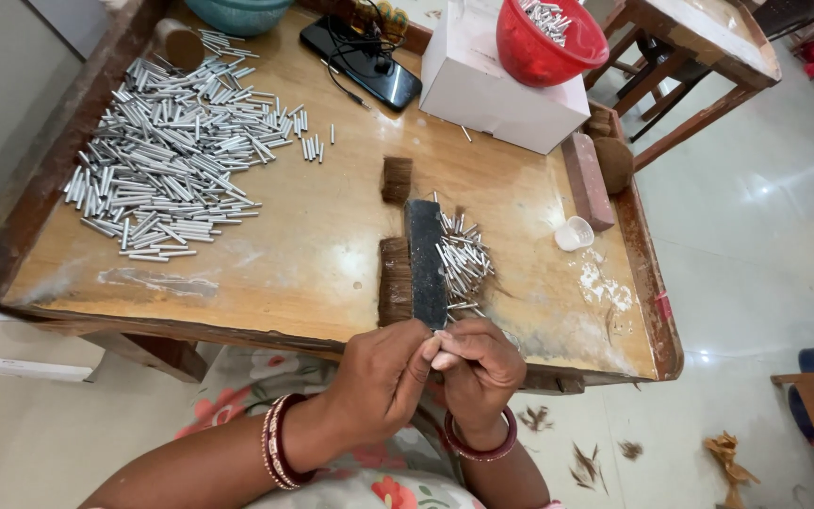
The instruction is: Cleaning small metal pins using a mounted brush at a workbench.
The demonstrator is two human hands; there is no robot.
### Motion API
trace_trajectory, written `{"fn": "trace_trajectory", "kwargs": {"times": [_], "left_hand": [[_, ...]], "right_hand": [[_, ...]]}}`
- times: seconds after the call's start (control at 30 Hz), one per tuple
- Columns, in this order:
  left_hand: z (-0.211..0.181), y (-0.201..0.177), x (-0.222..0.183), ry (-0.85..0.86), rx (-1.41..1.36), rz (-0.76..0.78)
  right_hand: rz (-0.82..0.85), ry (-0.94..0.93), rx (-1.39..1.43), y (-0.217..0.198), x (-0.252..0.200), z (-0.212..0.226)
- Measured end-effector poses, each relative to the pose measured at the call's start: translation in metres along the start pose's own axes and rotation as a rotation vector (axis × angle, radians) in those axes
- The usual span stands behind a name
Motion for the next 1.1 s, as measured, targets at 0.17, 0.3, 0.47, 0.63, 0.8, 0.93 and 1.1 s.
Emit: {"fn": "trace_trajectory", "kwargs": {"times": [0.17,0.3,0.47,0.63,0.8,0.93,1.1], "left_hand": [[0.015,-0.001,0.0,-0.053,-0.063,0.0],[0.052,-0.019,0.045,-0.15,0.768,0.039],[0.112,-0.144,0.126,-0.329,1.353,-0.2],[0.134,-0.162,0.137,-0.372,1.464,-0.21],[0.099,-0.133,0.119,-0.135,1.204,-0.301],[0.022,-0.061,0.063,0.023,0.523,-0.153],[0.055,0.029,0.014,-0.488,-1.032,0.266]], "right_hand": [[-0.055,-0.143,-0.272,0.02,0.017,0.031],[-0.174,-0.156,-0.199,0.008,0.011,0.018],[-0.166,-0.151,-0.282,-0.011,0.016,0.022],[-0.154,-0.138,-0.344,-0.016,0.022,0.024],[-0.187,-0.125,-0.293,-0.017,0.021,0.027],[-0.174,-0.062,-0.187,-0.004,0.017,0.025],[-0.33,0.095,0.268,0.01,0.006,0.006]]}}
Point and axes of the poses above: each hand's wrist, its own x-axis towards the middle knuckle, its own y-axis out of the palm, z = x × y, the point moved 9 cm from there along x, towards the middle knuckle, and after that the axes turned 15 degrees about -y, right-handed, at the moved point
